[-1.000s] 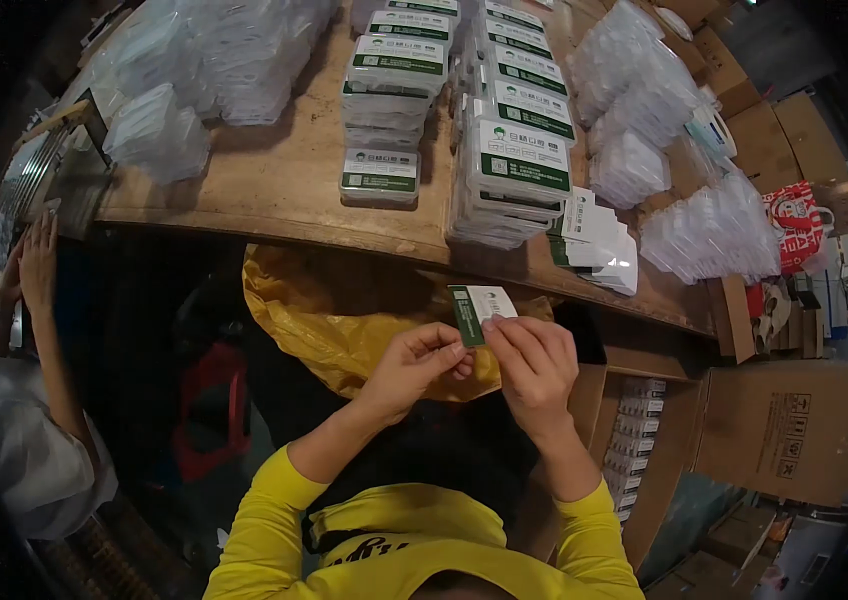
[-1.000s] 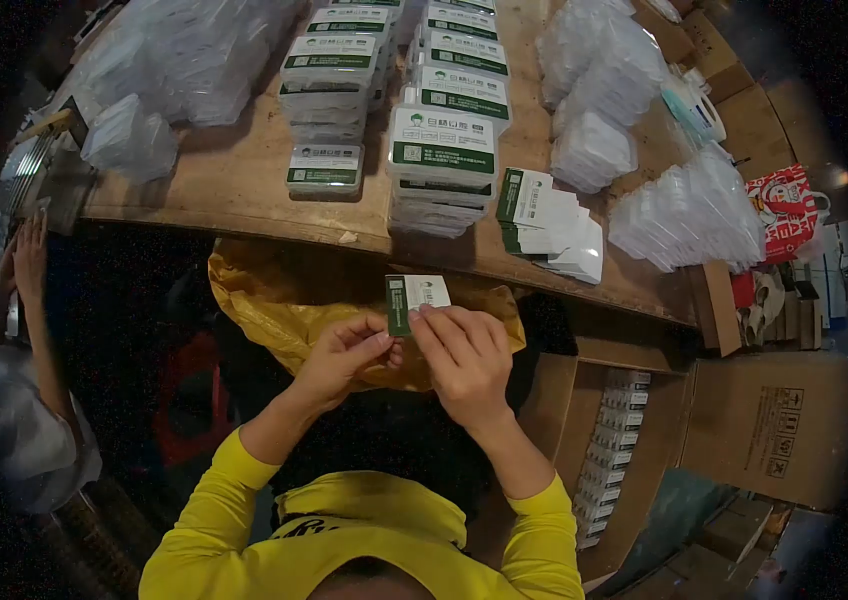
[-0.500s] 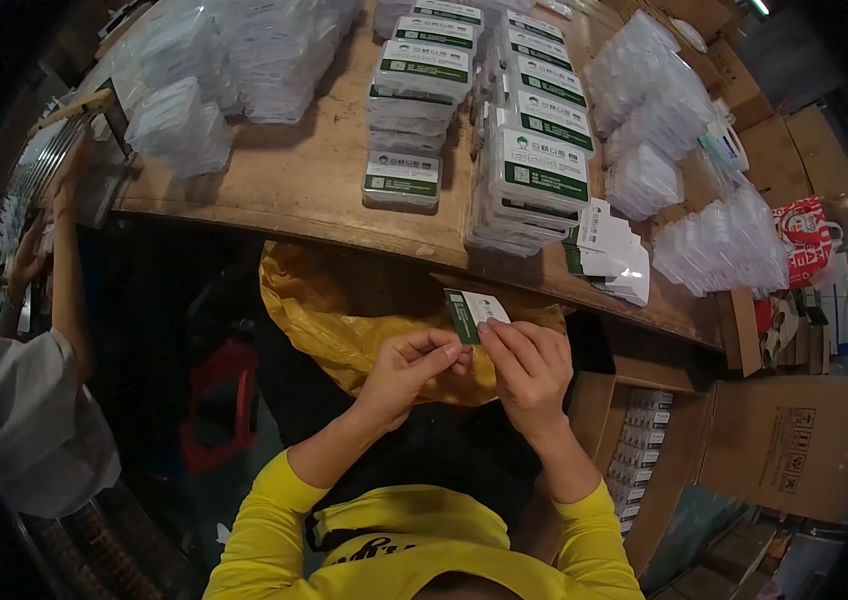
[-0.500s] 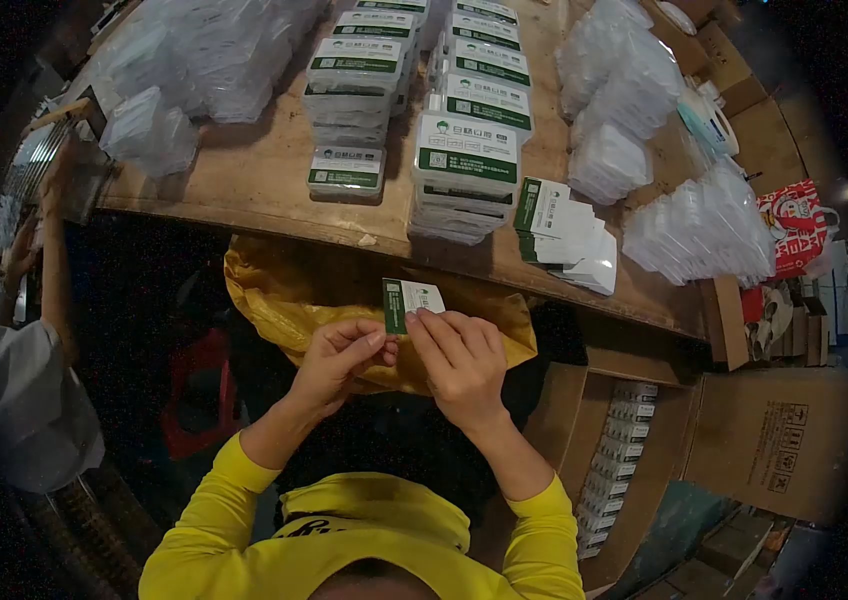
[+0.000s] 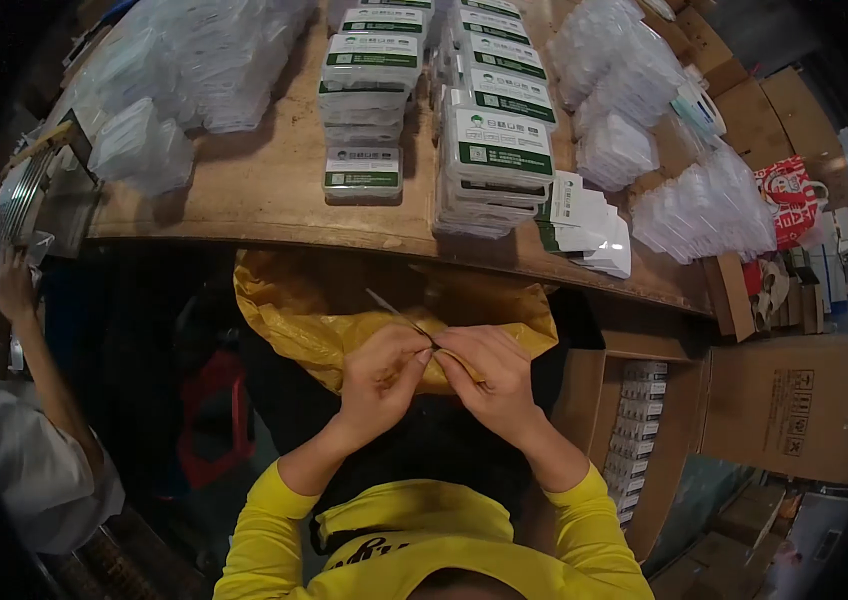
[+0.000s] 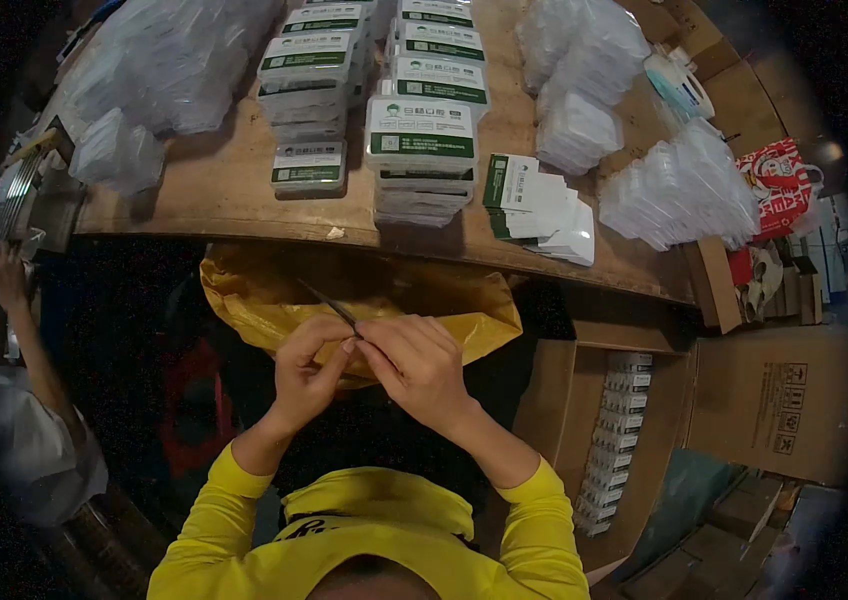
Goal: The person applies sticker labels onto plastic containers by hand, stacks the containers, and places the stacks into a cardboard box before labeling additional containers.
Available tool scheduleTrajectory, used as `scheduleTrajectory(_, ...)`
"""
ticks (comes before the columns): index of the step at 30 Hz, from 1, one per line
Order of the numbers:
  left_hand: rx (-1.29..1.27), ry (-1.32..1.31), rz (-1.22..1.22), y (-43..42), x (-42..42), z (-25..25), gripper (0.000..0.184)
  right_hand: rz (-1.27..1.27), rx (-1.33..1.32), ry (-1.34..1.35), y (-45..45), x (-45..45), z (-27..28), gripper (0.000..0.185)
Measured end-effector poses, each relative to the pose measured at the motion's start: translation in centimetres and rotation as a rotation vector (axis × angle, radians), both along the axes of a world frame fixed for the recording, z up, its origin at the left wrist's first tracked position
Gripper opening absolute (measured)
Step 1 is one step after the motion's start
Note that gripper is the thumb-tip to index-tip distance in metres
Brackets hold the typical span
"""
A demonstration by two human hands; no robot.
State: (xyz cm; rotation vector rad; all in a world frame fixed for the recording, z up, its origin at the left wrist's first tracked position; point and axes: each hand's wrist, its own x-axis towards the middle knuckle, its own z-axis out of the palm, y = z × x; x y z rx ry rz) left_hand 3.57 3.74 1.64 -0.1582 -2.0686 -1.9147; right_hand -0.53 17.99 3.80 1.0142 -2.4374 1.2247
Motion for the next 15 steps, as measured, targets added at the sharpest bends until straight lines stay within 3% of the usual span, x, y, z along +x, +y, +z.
scheduleTrajectory(3, -0.177, 0.148, 0.025, 0.0, -0.2, -0.6, 0.008, 0.004, 0.035, 0.047, 0.3, 0.1, 0.1, 0.017)
scheduleTrajectory(10, -0.031, 0.022, -0.031, -0.6, 0.2, 0.1, 0.01, 0.048, 0.026, 0.069, -0.2, 0.0, 0.3, 0.019)
scheduleTrajectory(15, -0.214, 0.071, 0.076, -2.2, 0.1, -1.7, 0.011, -0.02, -0.079, -0.218, 0.1, -0.5, 0.1, 0.014)
